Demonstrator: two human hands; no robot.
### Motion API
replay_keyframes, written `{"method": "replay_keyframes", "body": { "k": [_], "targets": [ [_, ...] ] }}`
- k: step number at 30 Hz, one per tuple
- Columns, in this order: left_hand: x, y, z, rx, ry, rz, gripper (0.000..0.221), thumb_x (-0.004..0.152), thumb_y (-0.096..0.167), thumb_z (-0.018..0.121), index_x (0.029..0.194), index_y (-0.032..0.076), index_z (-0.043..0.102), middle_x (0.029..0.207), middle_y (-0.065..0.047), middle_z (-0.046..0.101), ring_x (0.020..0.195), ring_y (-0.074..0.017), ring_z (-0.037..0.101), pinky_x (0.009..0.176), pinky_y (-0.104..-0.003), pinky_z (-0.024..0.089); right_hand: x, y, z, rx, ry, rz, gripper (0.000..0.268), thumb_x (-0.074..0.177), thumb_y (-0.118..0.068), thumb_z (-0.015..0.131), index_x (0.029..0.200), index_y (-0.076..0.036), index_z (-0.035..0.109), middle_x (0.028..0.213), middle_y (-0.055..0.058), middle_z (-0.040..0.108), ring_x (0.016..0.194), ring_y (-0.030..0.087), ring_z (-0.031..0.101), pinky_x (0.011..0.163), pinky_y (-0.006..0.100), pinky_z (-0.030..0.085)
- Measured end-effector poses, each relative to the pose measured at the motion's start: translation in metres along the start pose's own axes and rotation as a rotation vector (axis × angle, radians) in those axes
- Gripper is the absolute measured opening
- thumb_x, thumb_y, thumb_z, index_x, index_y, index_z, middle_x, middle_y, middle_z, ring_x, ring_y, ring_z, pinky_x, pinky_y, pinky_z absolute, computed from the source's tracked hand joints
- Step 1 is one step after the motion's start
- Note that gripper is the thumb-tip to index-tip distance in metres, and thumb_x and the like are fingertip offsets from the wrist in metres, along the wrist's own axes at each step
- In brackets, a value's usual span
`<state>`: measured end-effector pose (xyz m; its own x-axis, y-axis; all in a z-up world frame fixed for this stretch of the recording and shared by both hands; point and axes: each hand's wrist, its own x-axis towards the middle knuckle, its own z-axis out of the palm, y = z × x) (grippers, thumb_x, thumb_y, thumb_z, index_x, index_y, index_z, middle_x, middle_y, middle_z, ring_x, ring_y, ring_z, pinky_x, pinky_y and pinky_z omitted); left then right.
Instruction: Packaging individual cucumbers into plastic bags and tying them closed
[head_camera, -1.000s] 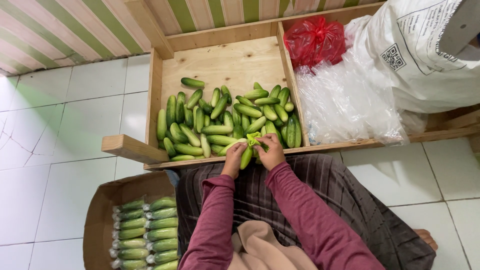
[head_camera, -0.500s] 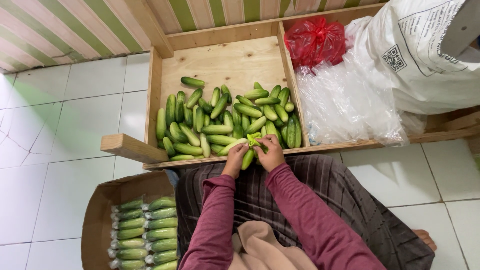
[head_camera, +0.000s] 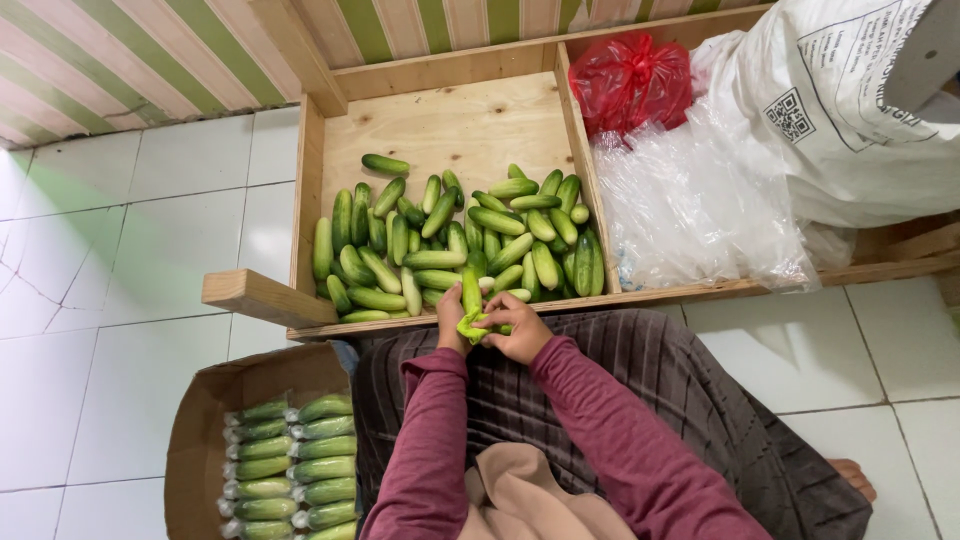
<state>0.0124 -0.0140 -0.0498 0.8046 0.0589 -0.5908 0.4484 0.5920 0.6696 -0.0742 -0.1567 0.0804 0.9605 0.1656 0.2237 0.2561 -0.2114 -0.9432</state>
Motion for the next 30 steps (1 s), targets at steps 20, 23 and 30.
{"method": "replay_keyframes", "body": {
  "k": [20,23,30],
  "targets": [
    [-0.009,-0.013,0.007,0.334,-0.216,0.097,0.03,0.092,0.036,0.077,0.099,0.008,0.074,0.067,-0.014,0.069,0.05,-0.0187,0.069,0.037,-0.032,0.057,0.007,0.024,-0.062,-0.783,0.274,0.625,0.03,0.088,-0.036,0.075,0.118,-0.028,0.075,0.138,0.0,0.043,0.131,0.033,0.04,0.109,0.049,0.039],
    [-0.025,-0.006,0.01,0.413,-0.263,0.163,0.028,0.091,0.034,0.08,0.104,0.009,0.076,0.074,-0.01,0.072,0.058,-0.0147,0.069,0.047,-0.029,0.059,0.004,0.0,-0.065,-0.752,0.26,0.653,0.037,0.092,-0.04,0.071,0.128,-0.031,0.07,0.147,0.002,0.04,0.137,0.035,0.033,0.111,0.054,0.031],
    [-0.095,0.023,0.067,0.57,-0.488,0.244,0.022,0.101,0.024,0.067,0.113,0.01,0.077,0.08,-0.005,0.074,0.072,-0.0103,0.068,0.068,-0.028,0.061,-0.013,-0.013,-0.077,-0.381,0.165,0.614,0.066,0.098,-0.072,0.056,0.134,-0.017,0.065,0.11,0.016,0.064,0.111,0.038,0.067,0.095,0.047,0.055]
  ]
}}
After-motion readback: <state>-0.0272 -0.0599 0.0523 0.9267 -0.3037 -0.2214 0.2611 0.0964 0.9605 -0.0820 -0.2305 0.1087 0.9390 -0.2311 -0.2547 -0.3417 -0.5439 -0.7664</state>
